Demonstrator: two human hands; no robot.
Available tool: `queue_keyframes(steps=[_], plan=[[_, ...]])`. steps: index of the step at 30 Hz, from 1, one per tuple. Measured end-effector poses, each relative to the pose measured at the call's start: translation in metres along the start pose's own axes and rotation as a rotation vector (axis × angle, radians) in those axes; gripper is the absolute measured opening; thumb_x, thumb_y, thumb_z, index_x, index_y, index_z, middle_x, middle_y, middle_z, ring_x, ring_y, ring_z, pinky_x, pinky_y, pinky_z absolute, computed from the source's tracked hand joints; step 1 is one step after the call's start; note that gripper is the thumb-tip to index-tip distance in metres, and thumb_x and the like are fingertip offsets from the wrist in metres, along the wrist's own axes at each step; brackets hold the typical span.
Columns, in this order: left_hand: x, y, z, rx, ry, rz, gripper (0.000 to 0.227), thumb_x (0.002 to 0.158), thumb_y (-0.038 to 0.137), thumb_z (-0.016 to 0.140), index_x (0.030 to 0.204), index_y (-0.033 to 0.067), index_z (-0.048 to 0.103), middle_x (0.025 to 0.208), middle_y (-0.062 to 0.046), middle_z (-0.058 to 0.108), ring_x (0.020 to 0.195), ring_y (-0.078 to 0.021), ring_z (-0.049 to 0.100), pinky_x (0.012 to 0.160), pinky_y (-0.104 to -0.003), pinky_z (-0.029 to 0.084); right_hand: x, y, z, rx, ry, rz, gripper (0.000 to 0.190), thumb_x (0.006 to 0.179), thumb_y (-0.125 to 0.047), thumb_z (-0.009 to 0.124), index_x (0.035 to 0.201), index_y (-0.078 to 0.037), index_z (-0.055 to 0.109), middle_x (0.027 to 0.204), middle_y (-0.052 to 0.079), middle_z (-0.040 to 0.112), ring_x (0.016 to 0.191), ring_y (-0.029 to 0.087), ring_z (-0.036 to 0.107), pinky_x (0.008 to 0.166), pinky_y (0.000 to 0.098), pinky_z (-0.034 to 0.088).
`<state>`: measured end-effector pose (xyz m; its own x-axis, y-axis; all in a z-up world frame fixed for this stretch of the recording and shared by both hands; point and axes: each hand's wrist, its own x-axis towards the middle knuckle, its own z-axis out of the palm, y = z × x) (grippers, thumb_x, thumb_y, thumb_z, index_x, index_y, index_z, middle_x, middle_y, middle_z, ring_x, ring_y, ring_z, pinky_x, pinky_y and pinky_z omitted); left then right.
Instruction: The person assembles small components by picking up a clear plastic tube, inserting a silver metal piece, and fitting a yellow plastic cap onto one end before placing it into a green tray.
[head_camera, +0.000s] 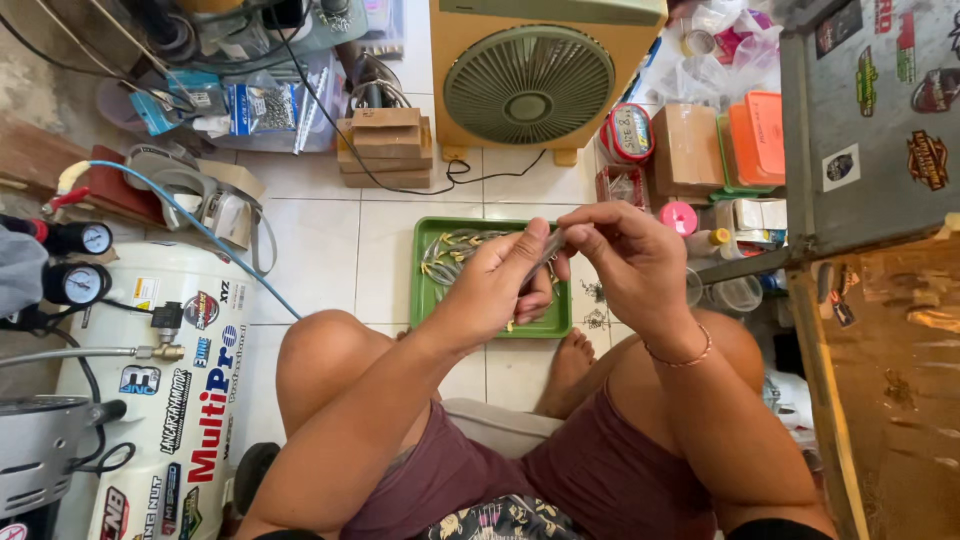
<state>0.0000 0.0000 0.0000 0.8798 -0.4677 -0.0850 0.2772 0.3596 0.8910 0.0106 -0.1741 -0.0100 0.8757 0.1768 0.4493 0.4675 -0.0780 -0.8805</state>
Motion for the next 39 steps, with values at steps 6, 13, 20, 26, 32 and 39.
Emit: queue_keyframes(steps=[6, 13, 20, 26, 32, 39], plan=[[0.001, 0.000, 0.005, -0.237, -0.016, -0.117, 0.059, 0.111, 0.048, 0.038, 0.083, 0.0002, 0.058, 0.042, -0.003, 0.033, 0.031, -0.0140, 0.042, 0.036, -0.021, 0.040, -0.001, -0.007, -0.003, 0.105, 0.034, 0.023, 0.013, 0.100, 0.005, 0.063, 0.110, 0.011, 0.069, 0.081, 0.017, 0.070, 0.069, 0.024, 0.074, 0.071, 0.0344, 0.062], [0.005, -0.007, 0.005, -0.312, -0.042, -0.125, 0.058, 0.111, 0.047, 0.038, 0.092, -0.0015, 0.062, 0.040, -0.011, 0.038, 0.031, -0.0257, 0.052, 0.036, -0.028, 0.048, 0.008, -0.014, -0.007, 0.123, 0.046, 0.064, 0.016, 0.104, 0.001, 0.058, 0.111, 0.010, 0.069, 0.071, 0.017, 0.066, 0.061, 0.019, 0.068, 0.058, 0.0260, 0.055], [0.013, -0.026, -0.003, -0.210, -0.058, -0.004, 0.030, 0.111, 0.037, 0.047, 0.108, 0.0104, 0.061, 0.078, -0.010, 0.065, 0.067, -0.0208, 0.069, 0.055, -0.024, 0.054, 0.012, -0.005, -0.010, 0.082, 0.025, 0.050, 0.011, 0.100, 0.003, 0.064, 0.105, 0.009, 0.072, 0.085, 0.019, 0.060, 0.068, 0.023, 0.066, 0.058, 0.0366, 0.059], [0.013, -0.021, -0.007, -0.310, 0.003, 0.008, 0.026, 0.112, 0.032, 0.045, 0.120, 0.0105, 0.056, 0.077, -0.004, 0.049, 0.059, -0.0111, 0.051, 0.048, -0.020, 0.040, 0.016, 0.001, -0.013, -0.017, 0.035, 0.042, 0.022, 0.106, -0.003, 0.060, 0.122, 0.008, 0.070, 0.107, 0.019, 0.064, 0.098, 0.023, 0.066, 0.089, 0.0392, 0.059], [0.013, -0.013, -0.010, -0.316, 0.107, 0.028, 0.030, 0.111, 0.035, 0.048, 0.119, 0.0077, 0.058, 0.075, 0.005, 0.033, 0.060, -0.0038, 0.038, 0.048, -0.015, 0.032, 0.013, 0.007, -0.008, -0.090, 0.059, 0.117, 0.013, 0.105, -0.003, 0.065, 0.112, 0.003, 0.074, 0.084, 0.013, 0.067, 0.080, 0.014, 0.063, 0.076, 0.0300, 0.054], [0.014, -0.012, -0.005, -0.077, 0.163, 0.236, 0.029, 0.112, 0.033, 0.043, 0.109, 0.0072, 0.056, 0.073, 0.003, 0.037, 0.061, -0.0045, 0.037, 0.051, -0.017, 0.036, 0.009, 0.007, 0.002, -0.053, 0.077, 0.021, 0.018, 0.101, -0.002, 0.070, 0.117, 0.005, 0.072, 0.094, 0.015, 0.064, 0.086, 0.019, 0.066, 0.082, 0.0356, 0.058]])
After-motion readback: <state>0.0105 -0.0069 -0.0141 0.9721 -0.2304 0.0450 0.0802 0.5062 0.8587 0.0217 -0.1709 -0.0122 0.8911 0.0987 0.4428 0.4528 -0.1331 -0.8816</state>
